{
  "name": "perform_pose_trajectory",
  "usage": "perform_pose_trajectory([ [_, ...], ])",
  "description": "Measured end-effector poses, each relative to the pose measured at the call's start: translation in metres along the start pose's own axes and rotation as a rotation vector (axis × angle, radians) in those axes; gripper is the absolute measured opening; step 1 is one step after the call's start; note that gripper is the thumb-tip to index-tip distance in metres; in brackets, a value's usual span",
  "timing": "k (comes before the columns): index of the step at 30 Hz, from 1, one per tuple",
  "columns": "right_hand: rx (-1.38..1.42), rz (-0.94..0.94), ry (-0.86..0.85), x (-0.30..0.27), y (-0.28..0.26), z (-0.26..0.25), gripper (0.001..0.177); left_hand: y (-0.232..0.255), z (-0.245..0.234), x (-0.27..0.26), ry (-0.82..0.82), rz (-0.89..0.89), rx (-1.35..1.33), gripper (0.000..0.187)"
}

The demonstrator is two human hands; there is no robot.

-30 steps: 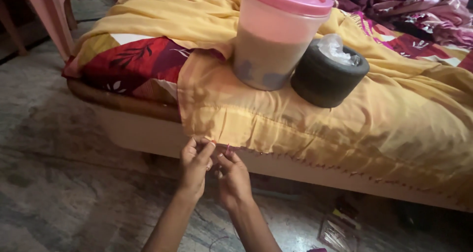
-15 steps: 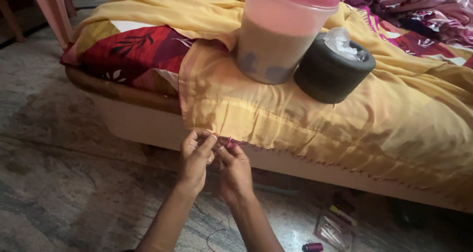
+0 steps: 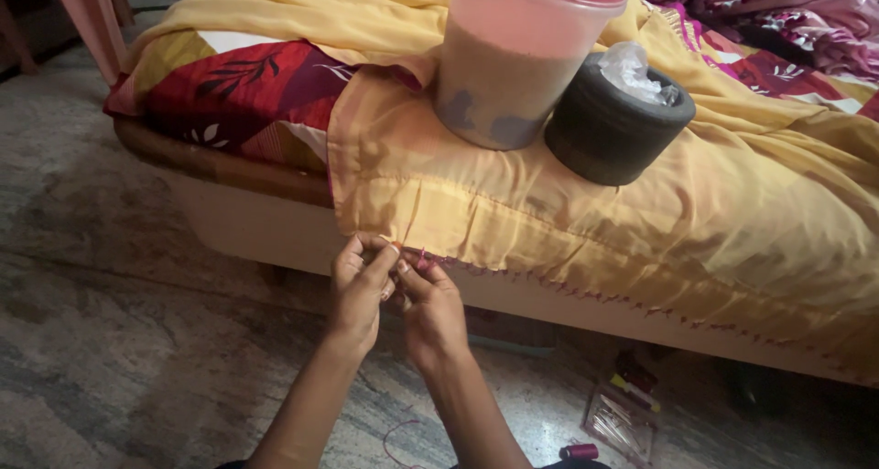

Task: The recorder is sewing a pink thread into the edge of a yellow fabric using a needle and scissors.

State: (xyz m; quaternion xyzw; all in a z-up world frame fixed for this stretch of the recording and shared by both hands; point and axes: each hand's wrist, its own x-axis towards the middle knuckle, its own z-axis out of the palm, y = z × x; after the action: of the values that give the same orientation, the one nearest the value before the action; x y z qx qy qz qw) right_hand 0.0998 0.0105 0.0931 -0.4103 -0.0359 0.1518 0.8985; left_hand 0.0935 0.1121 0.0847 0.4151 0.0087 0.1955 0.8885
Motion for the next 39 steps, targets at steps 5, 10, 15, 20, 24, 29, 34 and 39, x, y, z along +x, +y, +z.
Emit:
perform_pose_trajectory([
  [5,0.01,0.002,0.017,0.003,0.0,-0.002,0.013,0.009,0.009,-0.003,0.018,-0.012,0.016,0.01],
  [10,0.023,0.001,-0.03,0.003,0.001,-0.007,0.01,0.003,0.006,-0.002,0.025,-0.027,0.03,0.011],
  [15,0.021,0.009,0.01,0.002,0.0,-0.01,0.011,-0.001,0.006,-0.001,0.019,-0.025,0.022,0.01],
  [20,-0.027,-0.029,0.005,-0.002,-0.003,-0.009,0.012,-0.002,0.008,-0.003,0.014,-0.027,0.043,0.011],
  [24,-0.121,-0.095,0.056,0.004,0.008,-0.025,0.009,-0.006,0.007,0.0,0.013,-0.004,0.046,0.011],
  [29,-0.021,-0.055,0.009,-0.003,0.002,-0.016,0.013,-0.005,0.007,-0.003,0.006,-0.005,0.051,0.01],
  [34,0.005,-0.083,0.004,-0.011,-0.011,-0.002,0.01,0.003,0.016,-0.006,-0.005,0.004,0.054,0.009],
  [39,-0.123,-0.111,0.036,-0.008,-0.013,-0.004,0.01,0.002,0.014,-0.007,0.01,0.011,0.067,0.01],
])
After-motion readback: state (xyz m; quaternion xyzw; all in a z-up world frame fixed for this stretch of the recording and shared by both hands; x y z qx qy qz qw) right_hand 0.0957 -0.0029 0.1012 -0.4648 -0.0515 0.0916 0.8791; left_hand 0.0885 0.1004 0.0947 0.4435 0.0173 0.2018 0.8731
